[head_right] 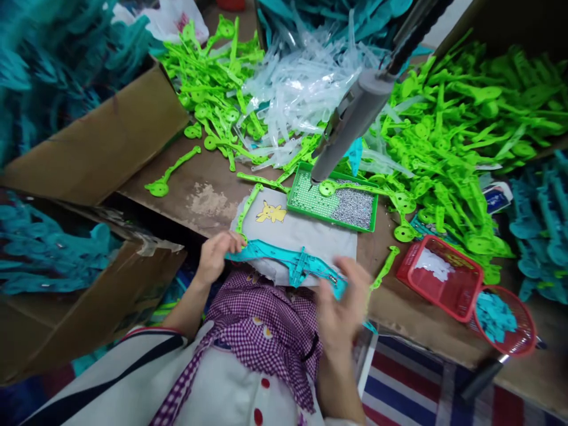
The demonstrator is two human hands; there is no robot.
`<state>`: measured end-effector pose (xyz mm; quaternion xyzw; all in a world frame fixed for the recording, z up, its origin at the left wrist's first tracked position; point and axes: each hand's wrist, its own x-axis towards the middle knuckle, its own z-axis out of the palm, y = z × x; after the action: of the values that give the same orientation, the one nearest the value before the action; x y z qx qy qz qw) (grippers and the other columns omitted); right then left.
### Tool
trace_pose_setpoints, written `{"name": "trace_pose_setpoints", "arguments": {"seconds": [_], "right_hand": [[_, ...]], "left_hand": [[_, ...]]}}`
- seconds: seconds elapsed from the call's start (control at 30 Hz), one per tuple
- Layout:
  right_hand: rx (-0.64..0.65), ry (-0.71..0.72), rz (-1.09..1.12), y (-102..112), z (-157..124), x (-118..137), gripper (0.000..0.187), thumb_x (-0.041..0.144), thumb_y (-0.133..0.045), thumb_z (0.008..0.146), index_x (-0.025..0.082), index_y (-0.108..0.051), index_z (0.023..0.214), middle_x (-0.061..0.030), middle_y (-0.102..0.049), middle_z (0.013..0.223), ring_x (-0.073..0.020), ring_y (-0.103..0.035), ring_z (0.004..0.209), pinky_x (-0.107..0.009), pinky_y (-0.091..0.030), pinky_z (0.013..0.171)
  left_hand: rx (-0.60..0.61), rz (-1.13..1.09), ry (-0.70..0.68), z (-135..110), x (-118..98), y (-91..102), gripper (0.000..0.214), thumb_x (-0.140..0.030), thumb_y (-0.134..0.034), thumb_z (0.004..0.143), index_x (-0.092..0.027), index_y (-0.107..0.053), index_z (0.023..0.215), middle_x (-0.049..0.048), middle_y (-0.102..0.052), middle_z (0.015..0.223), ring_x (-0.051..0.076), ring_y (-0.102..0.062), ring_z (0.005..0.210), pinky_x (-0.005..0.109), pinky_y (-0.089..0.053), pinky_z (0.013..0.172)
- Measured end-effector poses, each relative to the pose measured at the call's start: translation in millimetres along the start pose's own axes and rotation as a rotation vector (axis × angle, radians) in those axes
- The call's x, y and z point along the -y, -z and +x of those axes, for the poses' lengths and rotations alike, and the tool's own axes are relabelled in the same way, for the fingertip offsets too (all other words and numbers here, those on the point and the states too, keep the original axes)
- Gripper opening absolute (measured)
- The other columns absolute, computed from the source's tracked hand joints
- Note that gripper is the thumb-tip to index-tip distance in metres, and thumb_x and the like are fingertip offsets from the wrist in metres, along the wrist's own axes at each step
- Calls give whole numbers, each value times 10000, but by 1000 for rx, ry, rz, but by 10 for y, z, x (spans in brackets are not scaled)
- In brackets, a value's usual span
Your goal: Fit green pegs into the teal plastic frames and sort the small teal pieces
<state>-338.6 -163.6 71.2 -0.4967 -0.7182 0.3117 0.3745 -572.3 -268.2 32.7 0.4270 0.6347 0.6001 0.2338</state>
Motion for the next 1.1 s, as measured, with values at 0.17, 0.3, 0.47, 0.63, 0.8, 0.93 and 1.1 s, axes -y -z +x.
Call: {"name": "trace_pose_setpoints", "arguments": {"seconds": [0.17,0.3,0.47,0.63,0.8,0.93,1.1], "right_hand": [[753,230,320,-815,278,491,255,425,-564,954,261,-693,1101,-55,-721,1131,-226,-657,1087,-459,-528,973],[757,102,495,-1065,442,583,248,392,-647,905,233,-652,1096,-34,-724,1004,-179,-674,957,-372,-544,897],[757,-33,673,-1227,588,650,340,449,-658,871,229,-576,1117,22,-632,769,-141,-634,720,-281,-541,672],[410,-85,536,-1230,407,483,268,446,-644,873,223,-567,1000,3,-639,804,-147,-640,753,-283,-539,685],[484,12,331,-1224,146,288,224,425,-629,901,216,-620,981,-22,-679,842,-163,-644,757,-322,-545,729],[406,226,71,-1205,101,310,259,399,-556,946,220,-639,1114,-110,-691,1114,-256,-637,1078,-467,-501,957],[707,452,47,-1160,53,529,373,379,-475,985,254,-555,1328,-108,-651,1261,-245,-624,1142,-444,-477,1000]], "left_hand": [[280,402,-174,65,-79,-165,310,-326,-413,993,-199,-628,808,69,-690,817,213,-662,834,374,-538,806],[338,527,-234,157,-23,-119,283,-322,-424,985,-179,-669,983,111,-718,981,258,-669,1002,434,-527,930],[213,537,-219,162,52,-120,255,-301,-402,1005,-197,-636,1006,115,-700,1058,253,-656,1061,437,-524,947],[-203,296,-107,-277,164,-80,429,-475,-638,907,-223,-498,1225,140,-616,1269,243,-639,1152,430,-539,968],[-166,-211,246,-582,163,-12,417,-483,-662,891,-218,-560,1197,66,-736,975,156,-729,716,312,-607,703],[-140,-213,403,-538,71,27,202,-389,-716,854,-189,-697,864,19,-729,690,167,-714,611,286,-595,615],[-81,-9,219,-167,-119,166,136,-329,-694,862,-205,-749,855,24,-767,811,160,-705,709,298,-587,705]]}}
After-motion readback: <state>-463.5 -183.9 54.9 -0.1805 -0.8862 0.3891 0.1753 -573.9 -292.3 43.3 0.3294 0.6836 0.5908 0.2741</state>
